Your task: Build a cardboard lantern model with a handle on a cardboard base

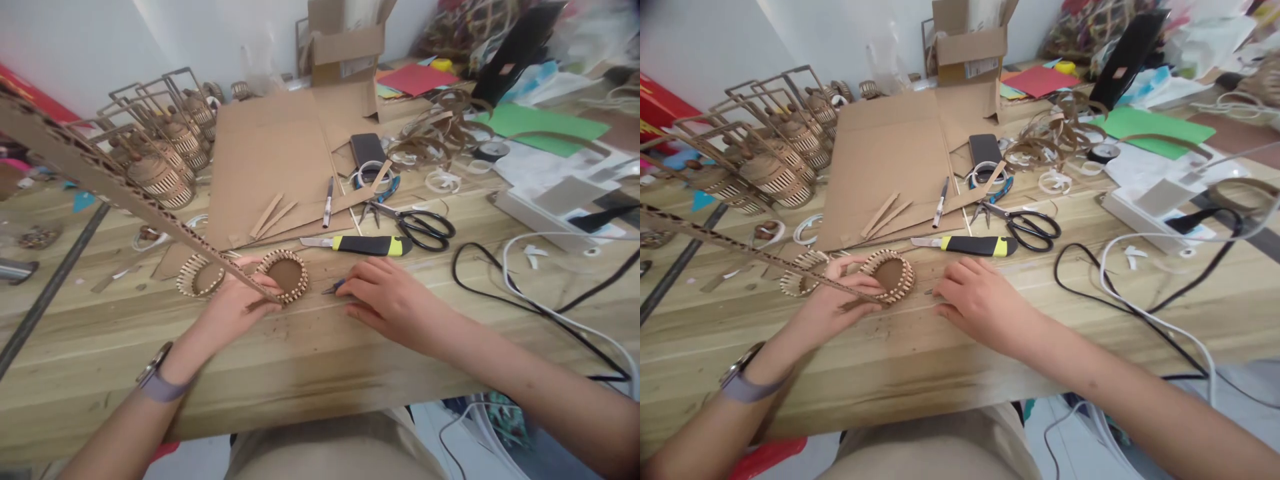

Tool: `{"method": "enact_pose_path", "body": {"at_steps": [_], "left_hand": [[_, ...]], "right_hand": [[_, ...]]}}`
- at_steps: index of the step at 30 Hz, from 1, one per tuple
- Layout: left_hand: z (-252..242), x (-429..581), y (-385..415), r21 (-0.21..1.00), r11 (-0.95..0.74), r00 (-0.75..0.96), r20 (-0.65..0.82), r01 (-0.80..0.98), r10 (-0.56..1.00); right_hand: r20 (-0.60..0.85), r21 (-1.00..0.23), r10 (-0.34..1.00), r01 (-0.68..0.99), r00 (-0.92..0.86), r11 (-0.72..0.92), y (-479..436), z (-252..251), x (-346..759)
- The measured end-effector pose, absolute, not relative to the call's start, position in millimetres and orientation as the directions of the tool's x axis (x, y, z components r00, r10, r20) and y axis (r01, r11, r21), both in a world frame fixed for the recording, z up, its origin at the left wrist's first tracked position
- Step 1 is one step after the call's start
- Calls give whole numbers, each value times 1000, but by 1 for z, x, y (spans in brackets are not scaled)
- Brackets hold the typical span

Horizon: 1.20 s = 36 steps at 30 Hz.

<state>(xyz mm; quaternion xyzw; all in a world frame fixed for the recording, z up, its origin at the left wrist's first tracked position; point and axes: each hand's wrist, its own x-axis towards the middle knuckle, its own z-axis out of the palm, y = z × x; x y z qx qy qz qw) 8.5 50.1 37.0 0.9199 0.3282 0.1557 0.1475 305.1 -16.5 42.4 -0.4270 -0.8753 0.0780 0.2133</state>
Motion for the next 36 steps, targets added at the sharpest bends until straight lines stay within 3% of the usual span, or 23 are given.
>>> {"method": "enact_pose_path", "body": {"at_steps": [15, 25, 28, 32, 36], "left_hand": [[40, 15, 39, 357, -722, 696, 225, 592, 682], [42, 24, 42, 139, -784, 759, 198, 605, 620], [36, 23, 43, 138, -791, 757, 229, 597, 611], [35, 18, 41, 199, -755, 698, 290, 625, 655], [48, 17, 35, 295, -709, 601, 381, 640, 702]], "right_hand": [[309, -284, 751, 697, -584, 659, -28, 54, 298], [283, -212, 749, 722, -600, 659, -33, 57, 279], [277, -188, 822, 810, -498, 555, -43, 55, 292], [258, -95, 950, 974, -174, 204, -64, 38, 315], [197, -243, 980, 969, 0, 49, -76, 15, 324]]}}
